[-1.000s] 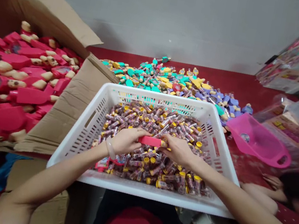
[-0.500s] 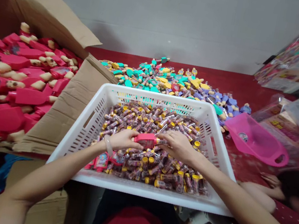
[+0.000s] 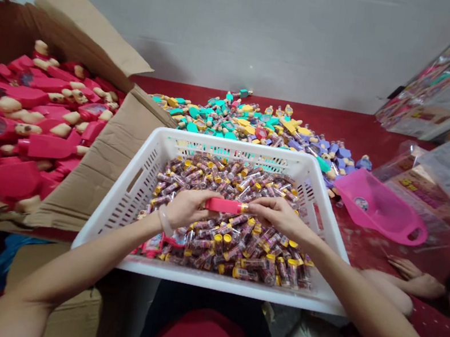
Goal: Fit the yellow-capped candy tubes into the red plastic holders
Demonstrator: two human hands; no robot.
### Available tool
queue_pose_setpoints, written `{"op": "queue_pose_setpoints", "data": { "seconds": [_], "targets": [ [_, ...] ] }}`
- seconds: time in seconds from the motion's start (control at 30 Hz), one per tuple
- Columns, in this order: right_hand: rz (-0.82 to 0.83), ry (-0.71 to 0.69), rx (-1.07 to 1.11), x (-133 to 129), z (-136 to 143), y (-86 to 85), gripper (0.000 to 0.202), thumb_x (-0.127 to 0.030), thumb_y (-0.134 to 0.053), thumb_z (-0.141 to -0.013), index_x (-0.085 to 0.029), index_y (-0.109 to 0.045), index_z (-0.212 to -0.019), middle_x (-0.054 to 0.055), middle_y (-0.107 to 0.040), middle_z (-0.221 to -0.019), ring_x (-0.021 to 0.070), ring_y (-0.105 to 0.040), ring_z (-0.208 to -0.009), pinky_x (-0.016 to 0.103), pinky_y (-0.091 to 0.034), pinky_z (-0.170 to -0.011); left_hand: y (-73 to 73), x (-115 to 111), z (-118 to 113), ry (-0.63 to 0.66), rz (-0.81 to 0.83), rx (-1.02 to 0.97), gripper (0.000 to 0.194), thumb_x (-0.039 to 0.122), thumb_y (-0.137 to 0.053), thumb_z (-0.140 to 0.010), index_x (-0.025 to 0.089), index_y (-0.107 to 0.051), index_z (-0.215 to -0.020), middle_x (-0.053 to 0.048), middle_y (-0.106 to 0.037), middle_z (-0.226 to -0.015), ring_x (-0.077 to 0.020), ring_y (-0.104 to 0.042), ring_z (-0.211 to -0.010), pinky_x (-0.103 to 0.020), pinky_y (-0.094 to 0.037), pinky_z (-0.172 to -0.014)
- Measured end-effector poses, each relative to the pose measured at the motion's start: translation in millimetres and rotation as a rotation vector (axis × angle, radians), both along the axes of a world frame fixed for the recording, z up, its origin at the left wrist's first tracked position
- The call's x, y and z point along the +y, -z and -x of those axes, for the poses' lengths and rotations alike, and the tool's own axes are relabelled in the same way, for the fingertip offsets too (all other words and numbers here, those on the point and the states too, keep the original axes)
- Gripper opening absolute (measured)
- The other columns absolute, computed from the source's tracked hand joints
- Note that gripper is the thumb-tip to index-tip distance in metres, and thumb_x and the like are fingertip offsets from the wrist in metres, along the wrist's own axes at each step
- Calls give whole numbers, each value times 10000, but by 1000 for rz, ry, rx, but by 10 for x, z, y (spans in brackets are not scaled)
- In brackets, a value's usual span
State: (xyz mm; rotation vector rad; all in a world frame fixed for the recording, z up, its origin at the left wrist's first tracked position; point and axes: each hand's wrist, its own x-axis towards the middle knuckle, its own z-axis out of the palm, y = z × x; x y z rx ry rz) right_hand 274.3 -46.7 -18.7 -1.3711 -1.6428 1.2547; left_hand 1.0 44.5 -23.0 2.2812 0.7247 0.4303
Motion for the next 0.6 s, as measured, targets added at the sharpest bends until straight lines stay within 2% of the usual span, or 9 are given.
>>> {"op": "queue_pose_setpoints", "data": {
  "seconds": [0.07,0.1,0.17,0.23,0.3,0.37,0.43,0.53,0.6],
  "targets": [
    [82,10,46,7,6,10,519,-649,-555,-909,-159,-722,-878,-21,-531,-518,116,-402,-440,246,-311,-450,3,2,-1,-58,-183,-58,405,396,-656,-845,202,-679,-1200,-77,-708,-1085,-194,-640,-933,-289,-480,-824],
    [31,22,35,12,9,15,484,-630,-595,-893,-166,-722,-944,3,-607,-611,131,-472,-498,249,-359,-483,2,8,-3,-48,-144,-36,409,409,-657,-847,198,-682,-1196,-69,-712,-1053,-190,-641,-906,-283,-482,-808],
    [-195,52,-47,22,14,25,412,-547,-700,-846,-201,-713,-1069,53,-709,-919,185,-617,-764,281,-475,-670,1,24,-5,23,127,71,423,490,-654,-844,172,-708,-1118,-28,-703,-872,-165,-619,-751,-251,-470,-683],
    [-369,62,-122,29,15,48,359,-490,-740,-826,-218,-722,-1059,56,-703,-1052,217,-627,-949,309,-480,-830,9,36,-5,90,362,160,453,550,-646,-836,147,-726,-1025,2,-647,-724,-142,-563,-630,-232,-425,-581],
    [-303,73,-121,40,11,90,357,-538,-647,-889,-190,-727,-898,44,-697,-867,196,-626,-804,295,-481,-738,29,36,-7,59,282,102,413,506,-663,-829,149,-727,-1027,-10,-653,-757,-150,-577,-671,-237,-439,-613],
    [-145,116,-82,53,8,133,498,-616,-538,-927,-170,-683,-759,18,-614,-653,155,-546,-582,266,-426,-557,48,30,-9,-28,9,-29,369,407,-689,-812,174,-718,-1097,-47,-697,-917,-177,-624,-816,-259,-476,-735],
    [-116,127,-69,56,13,146,510,-635,-516,-928,-169,-694,-826,19,-627,-683,157,-550,-578,265,-431,-539,53,34,-9,-59,-108,-60,367,378,-687,-813,185,-715,-1124,-61,-710,-991,-190,-641,-874,-270,-487,-785],
    [-310,47,-115,34,33,107,427,-543,-669,-872,-216,-690,-1146,56,-691,-1087,226,-637,-968,323,-510,-833,49,61,-1,28,119,67,379,465,-680,-822,141,-742,-1009,-39,-710,-854,-177,-633,-742,-257,-489,-682],
    [-332,14,-120,20,42,86,420,-517,-693,-863,-218,-688,-1157,60,-691,-1096,226,-631,-998,328,-498,-874,58,70,5,63,193,87,398,486,-674,-827,127,-745,-983,-35,-704,-820,-173,-628,-719,-257,-487,-664]
  ]
}}
